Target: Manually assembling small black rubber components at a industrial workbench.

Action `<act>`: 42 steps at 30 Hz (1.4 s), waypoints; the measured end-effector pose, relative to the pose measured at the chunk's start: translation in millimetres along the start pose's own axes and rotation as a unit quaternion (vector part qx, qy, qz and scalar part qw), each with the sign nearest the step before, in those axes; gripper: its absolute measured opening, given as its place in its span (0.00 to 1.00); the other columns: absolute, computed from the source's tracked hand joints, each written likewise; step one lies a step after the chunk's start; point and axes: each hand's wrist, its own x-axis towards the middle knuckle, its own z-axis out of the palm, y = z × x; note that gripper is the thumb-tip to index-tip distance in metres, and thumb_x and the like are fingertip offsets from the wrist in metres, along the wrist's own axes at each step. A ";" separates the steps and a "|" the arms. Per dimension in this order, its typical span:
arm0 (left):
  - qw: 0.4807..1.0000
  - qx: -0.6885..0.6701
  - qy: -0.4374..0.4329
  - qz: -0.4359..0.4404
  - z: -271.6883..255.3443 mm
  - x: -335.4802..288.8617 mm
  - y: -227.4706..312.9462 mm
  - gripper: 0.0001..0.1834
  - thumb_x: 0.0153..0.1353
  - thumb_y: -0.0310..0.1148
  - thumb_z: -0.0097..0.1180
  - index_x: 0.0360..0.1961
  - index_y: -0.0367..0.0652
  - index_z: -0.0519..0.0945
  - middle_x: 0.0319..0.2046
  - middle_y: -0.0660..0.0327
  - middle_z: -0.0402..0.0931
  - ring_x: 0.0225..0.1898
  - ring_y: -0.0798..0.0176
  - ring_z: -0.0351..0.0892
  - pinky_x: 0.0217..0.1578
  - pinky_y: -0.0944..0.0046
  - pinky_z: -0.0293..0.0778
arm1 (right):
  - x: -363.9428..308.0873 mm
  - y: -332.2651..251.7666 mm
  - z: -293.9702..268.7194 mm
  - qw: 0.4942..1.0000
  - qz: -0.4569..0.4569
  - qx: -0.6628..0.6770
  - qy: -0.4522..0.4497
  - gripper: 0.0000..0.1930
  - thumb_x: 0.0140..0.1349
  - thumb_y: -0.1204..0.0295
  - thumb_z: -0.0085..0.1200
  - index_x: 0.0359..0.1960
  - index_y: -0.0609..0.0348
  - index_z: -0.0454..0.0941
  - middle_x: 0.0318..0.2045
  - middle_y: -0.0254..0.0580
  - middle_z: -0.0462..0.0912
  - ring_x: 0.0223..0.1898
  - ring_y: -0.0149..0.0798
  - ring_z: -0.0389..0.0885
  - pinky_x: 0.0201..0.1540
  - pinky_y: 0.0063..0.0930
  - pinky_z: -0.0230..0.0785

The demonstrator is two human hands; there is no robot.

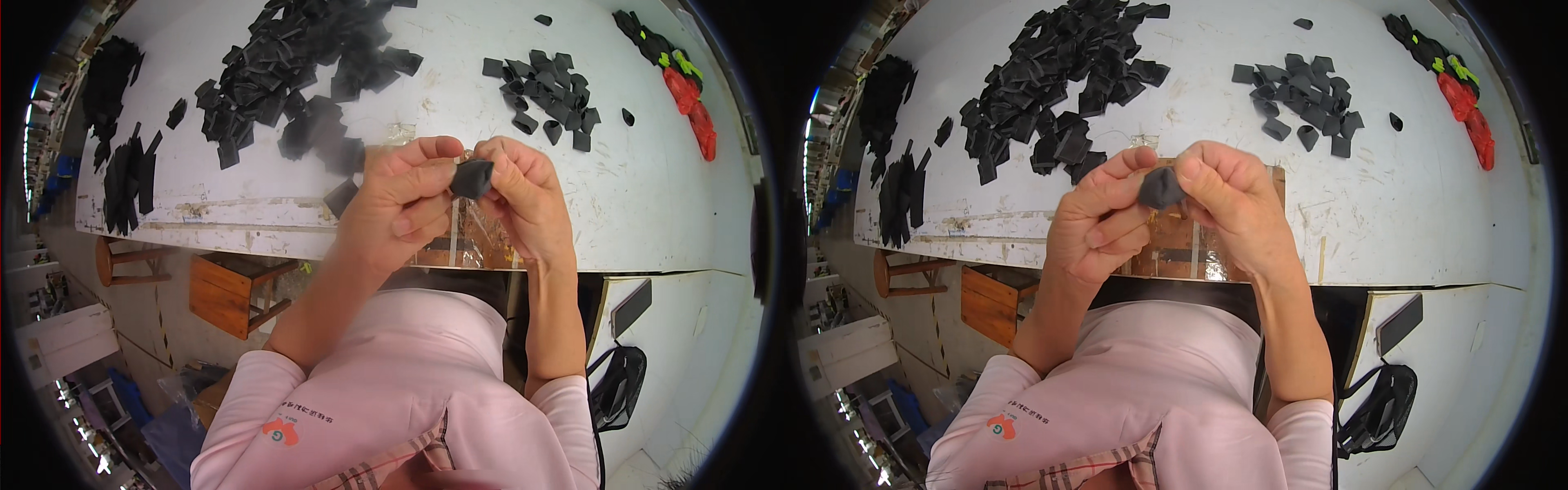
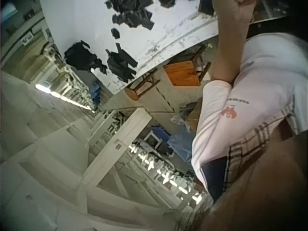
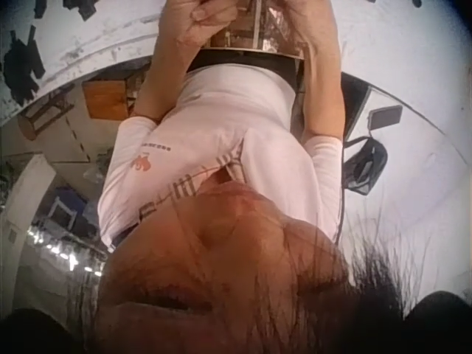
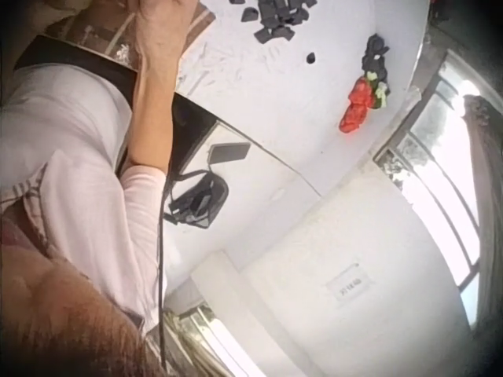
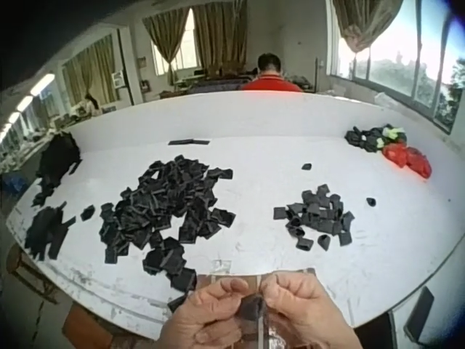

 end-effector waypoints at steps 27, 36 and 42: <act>0.829 0.406 0.063 0.380 14.8 3.4 -6.9 0.05 0.54 0.22 0.51 0.32 0.33 0.73 0.30 0.58 0.72 0.33 0.67 0.69 0.39 0.69 0.66 | -11.1 -11.5 20.0 0.740 -0.373 -0.547 0.118 0.16 0.39 0.72 0.62 0.32 0.61 0.73 0.25 0.40 0.71 0.24 0.38 0.71 0.22 0.26 0.64; 0.850 0.359 0.058 0.380 9.8 1.4 -20.1 0.06 0.60 0.28 0.46 0.32 0.34 0.71 0.29 0.59 0.70 0.33 0.68 0.67 0.39 0.69 0.64 | -4.6 12.9 8.3 0.765 -0.417 -0.469 0.145 0.11 0.41 0.78 0.58 0.30 0.60 0.76 0.22 0.37 0.74 0.22 0.36 0.70 0.21 0.25 0.63; 0.876 0.276 0.047 0.392 10.9 1.6 -24.2 0.07 0.62 0.30 0.43 0.34 0.35 0.69 0.31 0.59 0.68 0.34 0.68 0.67 0.39 0.69 0.64 | -6.6 -9.6 16.9 0.768 -0.372 -0.506 0.125 0.10 0.40 0.80 0.57 0.27 0.60 0.76 0.19 0.37 0.73 0.21 0.36 0.69 0.22 0.26 0.62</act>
